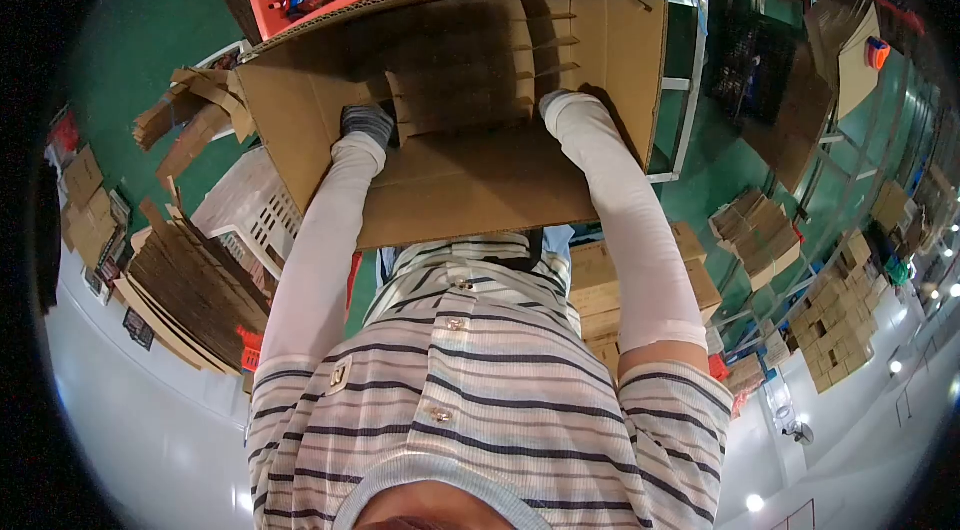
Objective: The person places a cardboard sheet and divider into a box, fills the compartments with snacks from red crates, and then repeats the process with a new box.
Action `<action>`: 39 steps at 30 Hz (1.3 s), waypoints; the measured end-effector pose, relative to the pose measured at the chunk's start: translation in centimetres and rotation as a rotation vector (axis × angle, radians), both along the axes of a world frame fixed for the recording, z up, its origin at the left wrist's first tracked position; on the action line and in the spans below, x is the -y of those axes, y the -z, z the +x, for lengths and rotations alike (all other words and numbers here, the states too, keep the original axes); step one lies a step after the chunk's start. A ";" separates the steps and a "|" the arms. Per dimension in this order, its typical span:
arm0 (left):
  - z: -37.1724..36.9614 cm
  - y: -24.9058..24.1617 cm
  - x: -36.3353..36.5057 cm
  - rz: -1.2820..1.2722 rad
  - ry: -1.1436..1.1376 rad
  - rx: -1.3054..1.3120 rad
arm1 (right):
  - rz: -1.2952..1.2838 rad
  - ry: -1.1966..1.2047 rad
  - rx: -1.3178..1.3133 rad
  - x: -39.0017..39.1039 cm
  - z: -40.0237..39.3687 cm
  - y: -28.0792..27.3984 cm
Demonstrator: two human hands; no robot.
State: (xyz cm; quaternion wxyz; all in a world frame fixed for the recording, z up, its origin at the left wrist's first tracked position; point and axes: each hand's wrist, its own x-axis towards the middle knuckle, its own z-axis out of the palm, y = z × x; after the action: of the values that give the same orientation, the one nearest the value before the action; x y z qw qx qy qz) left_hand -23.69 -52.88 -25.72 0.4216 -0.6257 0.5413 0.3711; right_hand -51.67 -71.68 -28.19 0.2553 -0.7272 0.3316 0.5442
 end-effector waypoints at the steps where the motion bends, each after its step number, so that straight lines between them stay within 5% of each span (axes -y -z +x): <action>1: 0.0 0.3 0.0 0.003 0.001 -0.005 | -0.012 0.037 -0.052 -0.2 0.0 -0.2; 3: 0.2 0.6 -0.4 0.026 -0.016 -0.037 | -0.037 0.104 -0.149 -0.3 0.3 -0.5; 6: -0.1 0.3 -0.5 0.002 -0.055 -0.028 | -0.167 -0.082 -0.142 -4.3 -4.0 7.4; 7: 0.0 0.2 -0.5 0.005 -0.059 -0.015 | -0.165 -0.086 -0.129 -4.0 -2.5 6.0; 10: -0.5 0.2 -0.8 0.112 -0.065 -0.064 | 0.076 -0.607 -0.267 -1.4 4.2 -4.0; 12: -1.6 1.8 -2.4 -0.073 -0.120 0.007 | 0.108 -0.651 -0.280 -2.2 0.4 2.1; 13: -2.0 6.9 -5.9 -0.106 -0.031 -0.047 | 0.120 -0.597 -0.256 -2.1 0.3 2.6; 16: -0.8 -1.5 -0.9 -0.031 -0.332 -0.043 | 0.059 -0.478 -0.174 -0.3 3.0 1.0; 18: -0.2 -2.3 0.7 -0.038 -0.384 -0.018 | -0.067 -0.318 -0.078 1.6 5.9 -3.2; 20: 0.6 -3.9 2.7 -0.355 -0.381 0.043 | -0.130 -0.234 -0.036 2.8 7.5 -5.5; 22: 1.1 -5.6 4.6 -0.336 -0.482 0.013 | -0.289 -0.183 0.347 3.9 8.2 -6.4; 25: 1.5 -0.6 3.9 -0.417 -0.638 0.071 | -0.252 -0.047 0.287 4.6 8.8 -5.2; 32: 1.9 0.1 5.3 -0.414 -0.628 0.077 | -0.287 0.101 0.155 4.4 8.0 -3.4; 34: 2.5 -0.5 5.0 -0.387 -0.904 -0.037 | -0.274 0.176 0.146 4.5 8.0 -4.3; 36: 1.3 0.2 4.1 -0.571 -0.879 0.089 | -0.260 0.237 0.152 4.3 7.8 -4.4; 38: -0.4 0.3 4.0 -0.739 -0.694 0.154 | -0.626 -0.005 0.799 2.9 6.3 -3.3; 39: -1.1 0.1 4.3 -0.727 -0.552 0.102 | -0.639 -0.060 0.893 2.3 6.7 -3.3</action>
State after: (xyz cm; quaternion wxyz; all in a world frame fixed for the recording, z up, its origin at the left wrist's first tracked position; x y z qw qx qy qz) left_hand -24.76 -57.13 -25.86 0.0864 -0.8713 0.4279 0.2243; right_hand -45.02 -73.97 -24.87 0.1220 -0.9380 0.3186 0.0619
